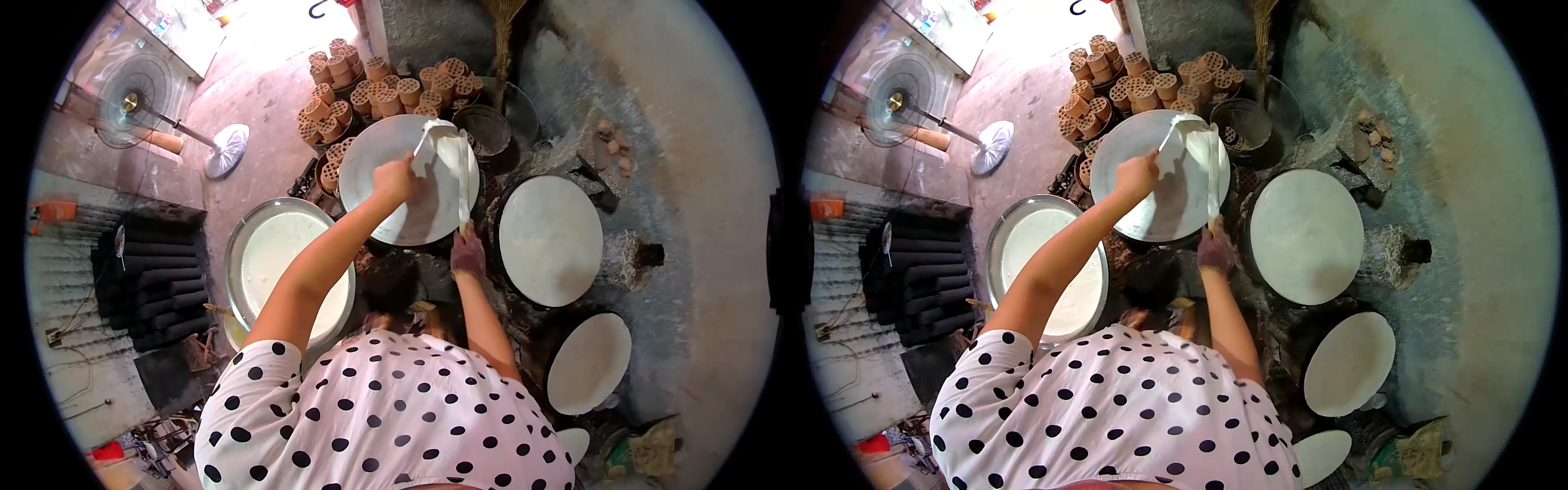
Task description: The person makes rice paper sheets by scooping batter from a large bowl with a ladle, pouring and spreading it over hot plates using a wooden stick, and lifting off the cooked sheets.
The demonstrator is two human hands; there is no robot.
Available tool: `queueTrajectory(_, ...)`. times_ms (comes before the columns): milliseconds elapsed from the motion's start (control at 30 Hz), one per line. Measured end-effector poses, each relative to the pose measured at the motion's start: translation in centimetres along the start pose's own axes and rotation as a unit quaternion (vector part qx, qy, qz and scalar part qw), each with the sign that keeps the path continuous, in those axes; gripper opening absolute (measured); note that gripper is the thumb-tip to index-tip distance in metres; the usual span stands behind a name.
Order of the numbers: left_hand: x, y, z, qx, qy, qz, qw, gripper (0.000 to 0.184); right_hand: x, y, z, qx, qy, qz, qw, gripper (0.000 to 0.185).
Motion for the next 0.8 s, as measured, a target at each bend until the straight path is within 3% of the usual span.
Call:
queueTrajectory(33, -0.1, 0.6, -0.8, 0.000, 0.035, -0.014, 0.999, 0.043, 1.4, -1.0, -0.8, 0.001, 0.001, 0.000, 1.000, 0.048)
queueTrajectory(67, -0.5, 0.9, -1.7, 0.000, 0.070, -0.029, 0.997, 0.045, 2.7, -2.4, -1.3, 0.084, 0.027, -0.019, 0.996, 0.049)
queueTrajectory(133, -1.8, 1.8, -3.1, 0.021, 0.074, -0.024, 0.997, 0.046, 2.7, -2.8, -1.5, 0.247, 0.043, -0.041, 0.967, 0.047)
queueTrajectory(167, -1.8, 2.4, -3.9, 0.039, 0.078, -0.011, 0.996, 0.047, 1.6, -2.7, -1.3, 0.246, 0.045, -0.037, 0.968, 0.047)
queueTrajectory(233, -2.5, 3.2, -4.3, 0.043, 0.057, 0.014, 0.997, 0.053, -2.9, -1.8, 1.2, 0.358, -0.027, 0.056, 0.932, 0.044)
queueTrajectory(267, -3.1, 3.7, -4.2, 0.024, 0.053, 0.037, 0.998, 0.054, -5.7, -1.0, 0.2, 0.314, -0.109, 0.021, 0.943, 0.046)
queueTrajectory(300, -3.6, 4.3, -4.1, 0.006, 0.050, 0.062, 0.997, 0.055, -5.4, -4.7, 1.7, 0.331, -0.076, 0.052, 0.939, 0.047)
queueTrajectory(400, -4.7, 5.1, -4.7, -0.035, 0.089, 0.048, 0.994, 0.054, -2.6, -5.9, -3.2, 0.202, 0.000, 0.100, 0.974, 0.044)
queueTrajectory(433, -5.1, 5.4, -5.2, -0.051, 0.105, 0.033, 0.993, 0.053, -0.7, -7.2, -4.0, 0.278, -0.057, -0.028, 0.959, 0.043)
queueTrajectory(533, -7.4, 10.7, -5.3, -0.145, 0.119, 0.142, 0.972, 0.053, -0.1, -5.8, -3.3, 0.403, -0.095, -0.083, 0.907, 0.040)
queueTrajectory(567, -8.7, 13.4, -5.0, -0.211, 0.145, 0.183, 0.949, 0.051, 0.6, -6.4, -1.1, 0.418, -0.010, 0.007, 0.908, 0.039)
queueTrajectory(633, -12.0, 17.1, -5.6, -0.257, 0.125, 0.293, 0.912, 0.051, -1.4, -6.8, -1.0, 0.375, -0.021, 0.052, 0.925, 0.040)
queueTrajectory(700, -13.9, 18.8, -5.4, -0.322, 0.125, 0.310, 0.886, 0.050, -2.0, -6.0, -2.9, 0.344, -0.032, 0.104, 0.933, 0.040)
queueTrajectory(767, -15.6, 19.0, -5.7, -0.363, 0.138, 0.264, 0.883, 0.050, -0.5, -5.5, -8.2, 0.274, -0.079, -0.047, 0.957, 0.045)
queueTrajectory(800, -16.4, 18.9, -5.7, -0.352, 0.131, 0.239, 0.896, 0.050, 1.3, -6.2, -8.6, 0.277, -0.078, -0.048, 0.956, 0.045)
Point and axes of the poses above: each hand's wrist, its own x-axis towards the middle knuckle, its own y-axis out of the back of the hand, z = x × y, the point moved 7 cm from there along x, towards the middle knuckle, and after that the axes turned 8 degrees about -y, right-handed, at the moved point
